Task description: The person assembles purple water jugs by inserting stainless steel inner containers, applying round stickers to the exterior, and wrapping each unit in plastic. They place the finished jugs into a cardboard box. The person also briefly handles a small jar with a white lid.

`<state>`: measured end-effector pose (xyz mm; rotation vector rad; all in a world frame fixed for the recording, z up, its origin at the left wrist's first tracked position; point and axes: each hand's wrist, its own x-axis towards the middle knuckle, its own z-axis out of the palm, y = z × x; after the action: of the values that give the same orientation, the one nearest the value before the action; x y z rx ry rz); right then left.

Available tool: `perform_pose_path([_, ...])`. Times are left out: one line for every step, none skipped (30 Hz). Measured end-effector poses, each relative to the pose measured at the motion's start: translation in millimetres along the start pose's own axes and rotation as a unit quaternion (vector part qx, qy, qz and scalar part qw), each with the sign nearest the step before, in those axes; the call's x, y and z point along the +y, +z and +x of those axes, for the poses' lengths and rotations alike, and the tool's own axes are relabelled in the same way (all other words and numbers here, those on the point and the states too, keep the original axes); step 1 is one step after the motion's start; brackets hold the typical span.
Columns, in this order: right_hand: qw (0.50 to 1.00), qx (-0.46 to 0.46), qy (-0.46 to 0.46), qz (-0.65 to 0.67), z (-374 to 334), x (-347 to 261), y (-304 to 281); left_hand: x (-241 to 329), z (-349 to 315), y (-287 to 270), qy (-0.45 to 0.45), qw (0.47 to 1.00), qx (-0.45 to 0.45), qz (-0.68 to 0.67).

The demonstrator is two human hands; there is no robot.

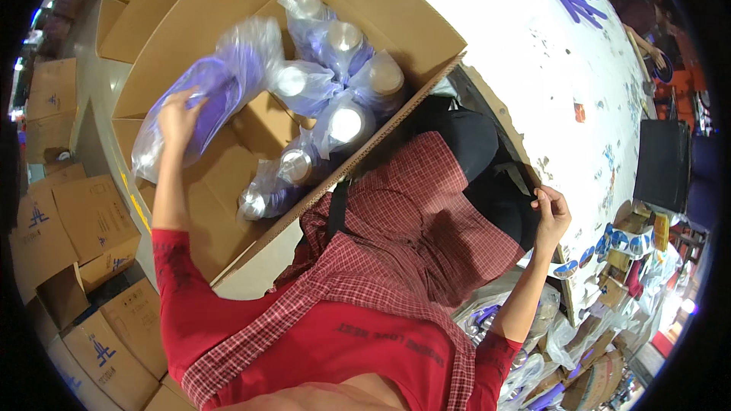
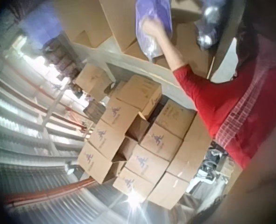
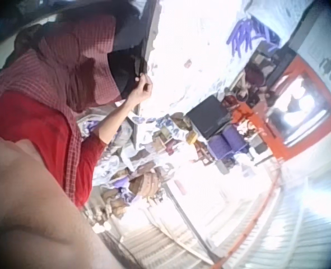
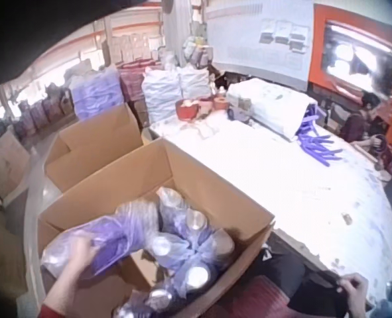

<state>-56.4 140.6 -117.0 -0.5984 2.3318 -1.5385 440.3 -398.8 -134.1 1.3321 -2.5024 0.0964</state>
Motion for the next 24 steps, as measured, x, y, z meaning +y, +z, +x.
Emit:
perform_pose_path([1.000, 0.008, 0.019, -0.011, 0, -4, 5, -6, -1, 37, 0.005, 0.997, -0.057, 0.055])
perform_pose_path([1.000, 0.009, 0.024, -0.013, 0, -6, 11, -6, -6, 77, 0.030, 0.989, -0.102, 0.107])
perform_pose_path([1.000, 0.005, 0.029, -0.007, -2, -7, 17, 0, -11, 120, 0.046, 0.980, -0.142, 0.129])
perform_pose_path([0.998, 0.002, 0.038, -0.040, -4, -7, 24, 11, -16, 163, 0.065, 0.952, -0.236, 0.182])
perform_pose_path([0.998, -0.006, 0.055, -0.042, -5, -7, 29, 25, -28, 202, 0.091, 0.947, -0.277, 0.136])
perform_pose_path([0.996, -0.018, 0.071, -0.042, -8, -7, 33, 40, -40, 236, 0.142, 0.948, -0.274, 0.076])
perform_pose_path([0.995, -0.033, 0.083, -0.039, -10, -8, 36, 58, -52, 267, 0.167, 0.948, -0.271, 0.032])
perform_pose_path([0.994, -0.040, 0.087, -0.049, -13, -8, 37, 74, -61, 293, 0.116, 0.941, -0.318, -0.030])
perform_pose_path([0.993, -0.045, 0.086, -0.066, -15, -9, 37, 86, -65, 315, 0.087, 0.934, -0.346, -0.018])
perform_pose_path([0.991, -0.037, 0.100, -0.084, -16, -11, 37, 93, -66, 332, 0.088, 0.952, -0.293, -0.005])
perform_pose_path([0.989, -0.035, 0.110, -0.095, -16, -13, 36, 99, -68, 345, 0.084, 0.945, -0.316, 0.015])
perform_pose_path([0.988, -0.036, 0.117, -0.093, -16, -15, 36, 102, -68, 354, 0.093, 0.946, -0.312, 0.008])
perform_pose_path([0.988, -0.039, 0.123, -0.090, -16, -17, 37, 103, -68, 360, 0.088, 0.935, -0.344, 0.018])
perform_pose_path([0.985, -0.035, 0.140, -0.094, -16, -18, 40, 102, -68, 363, 0.089, 0.938, -0.335, 0.023])
perform_pose_path([0.986, -0.050, 0.133, -0.089, -15, -20, 44, 101, -67, 363, 0.072, 0.922, -0.380, 0.014])
perform_pose_path([0.985, -0.055, 0.136, -0.087, -14, -20, 49, 101, -67, 361, 0.062, 0.922, -0.381, 0.001])
perform_pose_path([0.985, -0.057, 0.138, -0.086, -14, -21, 55, 102, -67, 356, 0.056, 0.920, -0.387, -0.010])
perform_pose_path([0.983, -0.067, 0.154, -0.071, -14, -21, 60, 105, -68, 348, 0.042, 0.919, -0.392, -0.031])
perform_pose_path([0.984, -0.088, 0.143, -0.067, -14, -21, 65, 108, -66, 338, 0.054, 0.931, -0.359, -0.049])
perform_pose_path([0.982, -0.100, 0.126, -0.100, -14, -20, 69, 111, -65, 325, 0.062, 0.931, -0.356, -0.057])
perform_pose_path([0.977, -0.129, 0.113, -0.127, -15, -20, 72, 115, -63, 310, 0.064, 0.925, -0.368, -0.060])
perform_pose_path([0.974, -0.136, 0.105, -0.151, -16, -20, 72, 117, -57, 294, 0.083, 0.917, -0.382, -0.082])
perform_pose_path([0.971, -0.130, 0.100, -0.171, -17, -21, 71, 117, -50, 277, 0.095, 0.911, -0.371, -0.152])
perform_pose_path([0.968, -0.129, 0.096, -0.191, -19, -21, 69, 114, -44, 259, 0.107, 0.905, -0.353, -0.213])
